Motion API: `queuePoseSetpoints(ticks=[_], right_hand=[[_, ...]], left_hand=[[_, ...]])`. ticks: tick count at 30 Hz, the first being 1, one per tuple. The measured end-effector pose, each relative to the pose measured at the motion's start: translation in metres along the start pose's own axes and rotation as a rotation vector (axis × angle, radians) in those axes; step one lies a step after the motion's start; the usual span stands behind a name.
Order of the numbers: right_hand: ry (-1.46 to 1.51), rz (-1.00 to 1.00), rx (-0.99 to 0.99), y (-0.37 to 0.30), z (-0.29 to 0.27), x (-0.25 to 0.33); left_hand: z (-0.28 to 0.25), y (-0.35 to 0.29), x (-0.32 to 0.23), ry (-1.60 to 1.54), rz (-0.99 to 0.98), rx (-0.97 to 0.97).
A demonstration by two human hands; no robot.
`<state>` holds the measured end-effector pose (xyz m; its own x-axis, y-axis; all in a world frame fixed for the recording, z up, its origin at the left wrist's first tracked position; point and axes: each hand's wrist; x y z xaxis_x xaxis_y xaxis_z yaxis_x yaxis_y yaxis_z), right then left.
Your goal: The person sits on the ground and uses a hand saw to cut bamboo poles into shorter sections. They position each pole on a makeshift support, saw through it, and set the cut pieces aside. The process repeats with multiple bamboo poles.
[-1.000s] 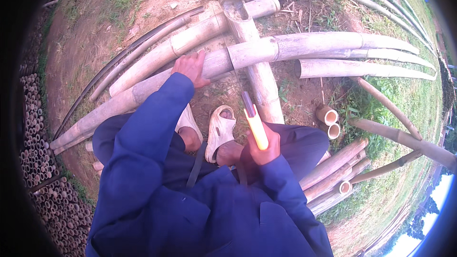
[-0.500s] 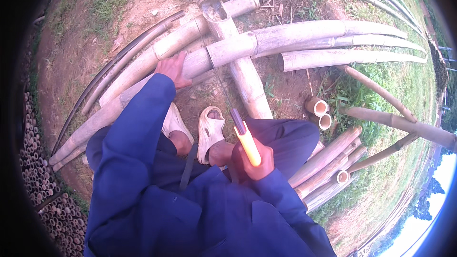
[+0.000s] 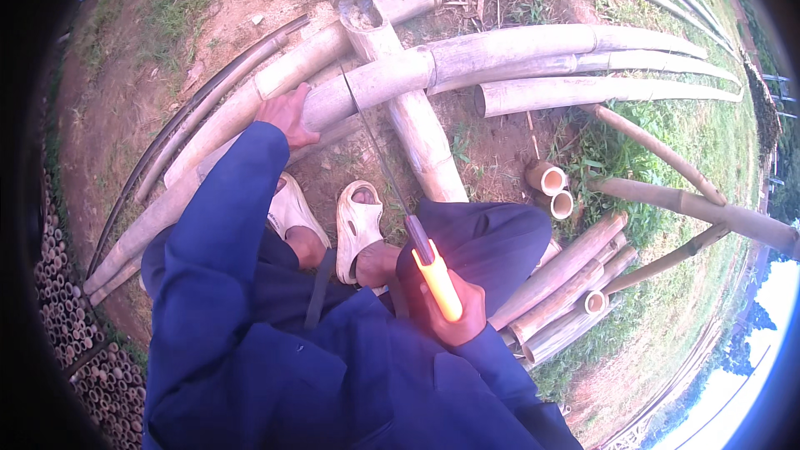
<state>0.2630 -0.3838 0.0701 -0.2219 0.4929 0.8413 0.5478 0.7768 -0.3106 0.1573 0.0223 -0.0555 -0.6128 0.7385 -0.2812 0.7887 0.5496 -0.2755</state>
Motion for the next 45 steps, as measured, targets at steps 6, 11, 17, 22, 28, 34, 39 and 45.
queuePoseSetpoints(ticks=[6, 11, 17, 22, 28, 34, 39, 45], right_hand=[[0.133, -0.187, -0.044, 0.14, 0.073, -0.027], [0.105, -0.064, -0.01, 0.045, 0.032, -0.011], [0.068, -0.106, -0.121, 0.022, 0.019, -0.015], [0.13, -0.205, -0.05, 0.148, 0.075, -0.022], [0.131, 0.016, 0.035, 0.03, 0.017, 0.01], [0.056, -0.067, 0.008, 0.064, 0.029, 0.001], [0.086, -0.117, -0.025, 0.161, 0.075, 0.01], [0.046, -0.006, 0.004, 0.009, 0.011, 0.009]], left_hand=[[-0.013, 0.009, -0.005, -0.006, 0.008, 0.032], [-0.009, 0.003, 0.003, -0.044, -0.033, 0.073], [-0.012, 0.013, 0.012, -0.097, 0.025, 0.101], [-0.01, 0.017, 0.011, -0.105, 0.057, -0.003], [-0.008, 0.01, 0.019, -0.096, -0.008, 0.084], [-0.015, 0.012, 0.007, -0.086, -0.027, 0.125], [-0.018, 0.009, 0.0, -0.057, -0.034, 0.104], [-0.014, 0.006, 0.007, -0.06, -0.056, 0.078]])
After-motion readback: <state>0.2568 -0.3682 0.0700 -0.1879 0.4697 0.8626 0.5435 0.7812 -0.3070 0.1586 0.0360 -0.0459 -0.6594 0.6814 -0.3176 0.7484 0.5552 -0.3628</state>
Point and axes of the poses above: each hand's wrist, its own y-axis towards the middle knuckle, its own z-axis out of the palm, x = y × z, and after that the axes turned 3 degrees about z, right-handed
